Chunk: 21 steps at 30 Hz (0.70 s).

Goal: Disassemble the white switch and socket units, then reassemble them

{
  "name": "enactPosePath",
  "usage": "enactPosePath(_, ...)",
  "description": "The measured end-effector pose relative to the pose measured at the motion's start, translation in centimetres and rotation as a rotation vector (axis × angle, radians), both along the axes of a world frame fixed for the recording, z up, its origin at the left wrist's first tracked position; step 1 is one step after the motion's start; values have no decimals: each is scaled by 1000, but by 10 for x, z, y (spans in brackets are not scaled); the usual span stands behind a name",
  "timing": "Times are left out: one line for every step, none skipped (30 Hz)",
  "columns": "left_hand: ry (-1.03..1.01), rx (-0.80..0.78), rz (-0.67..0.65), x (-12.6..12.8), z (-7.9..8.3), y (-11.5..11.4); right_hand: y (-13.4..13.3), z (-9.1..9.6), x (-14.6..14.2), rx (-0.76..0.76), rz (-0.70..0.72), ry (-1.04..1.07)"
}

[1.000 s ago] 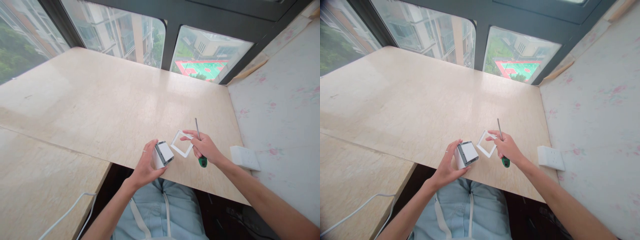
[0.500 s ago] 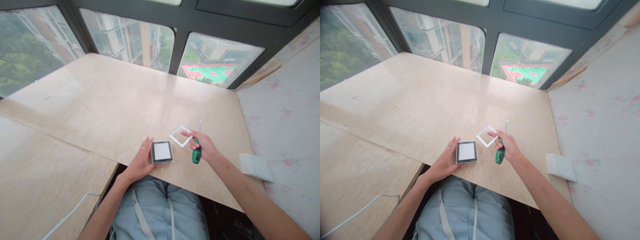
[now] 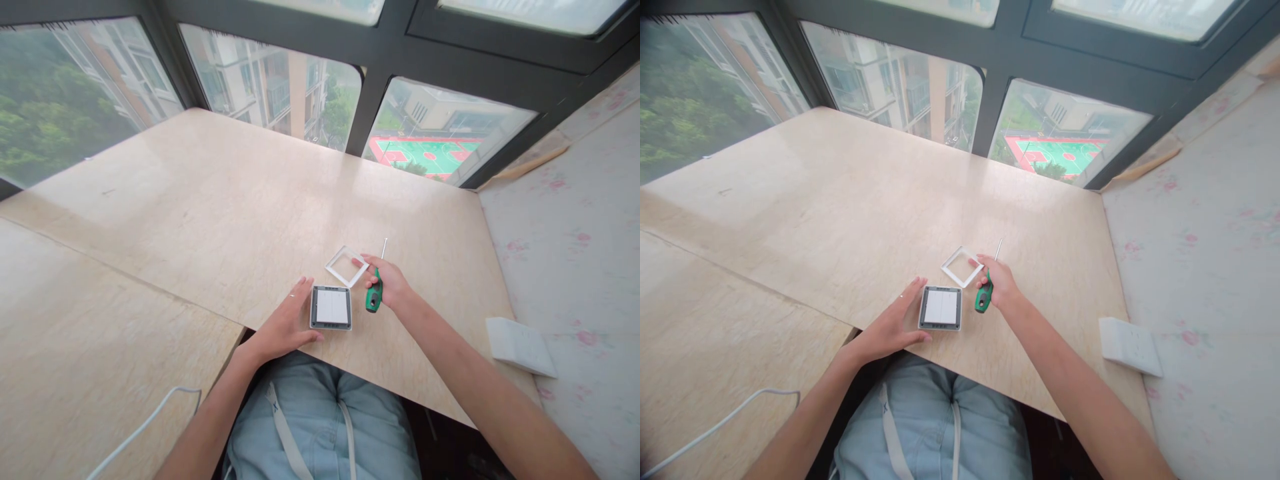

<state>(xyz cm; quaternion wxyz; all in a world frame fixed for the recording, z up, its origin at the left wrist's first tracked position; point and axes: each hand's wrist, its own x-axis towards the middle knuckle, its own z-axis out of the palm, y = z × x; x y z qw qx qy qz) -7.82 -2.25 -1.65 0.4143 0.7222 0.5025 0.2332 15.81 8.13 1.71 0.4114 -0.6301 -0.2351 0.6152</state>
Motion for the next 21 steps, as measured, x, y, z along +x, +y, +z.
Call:
enactPosePath(-18,-8,9,-1,1,0,0,0,0,28,7,-35)
enactPosePath(-41,-15,27,-2,1,-1,-1,0,1,59,16,-74)
enactPosePath(-69,-20,57,-3,1,-1,-2,1,3,91,25,-114)
enactPosePath(-106,-22,95,-4,0,-2,-4,2,5,123,35,-154)
enactPosePath(-154,-21,137,-5,-1,-3,-5,3,7,151,46,-189)
enactPosePath(-209,-20,175,-6,-3,-3,-7,5,10,175,60,-218)
enactPosePath(-262,-21,205,-6,-5,-4,-10,6,13,194,76,-242)
enactPosePath(-301,-27,222,-7,-6,-5,-13,7,15,207,95,-259)
enactPosePath(-319,-36,226,-6,-6,-6,-17,8,16,215,116,-273)
enactPosePath(-312,-44,220,-6,-6,-7,-21,9,18,219,139,-283)
enactPosePath(-287,-52,208,-5,-4,-8,-25,9,19,218,163,-289)
enactPosePath(-255,-56,197,-3,-2,-8,-29,9,20,214,185,-294)
enactPosePath(-225,-57,187,-2,1,-9,-34,10,20,209,207,-296)
enactPosePath(-203,-54,182,0,3,-9,-39,11,21,204,223,-295)
enactPosePath(-188,-47,179,1,6,-9,-43,12,22,200,244,-295)
enactPosePath(-177,-37,176,3,7,-9,-48,14,23,191,281,-302)
enactPosePath(-166,-22,168,4,9,-9,-52,17,24,175,338,-320)
enactPosePath(-153,-2,155,6,9,-9,-57,20,26,152,419,-352)
enactPosePath(-136,20,135,8,9,-8,-61,25,28,126,518,-398)
enactPosePath(-118,43,114,10,9,-8,-64,29,30,101,629,-455)
enactPosePath(-97,67,92,13,8,-8,-68,35,33,84,741,-518)
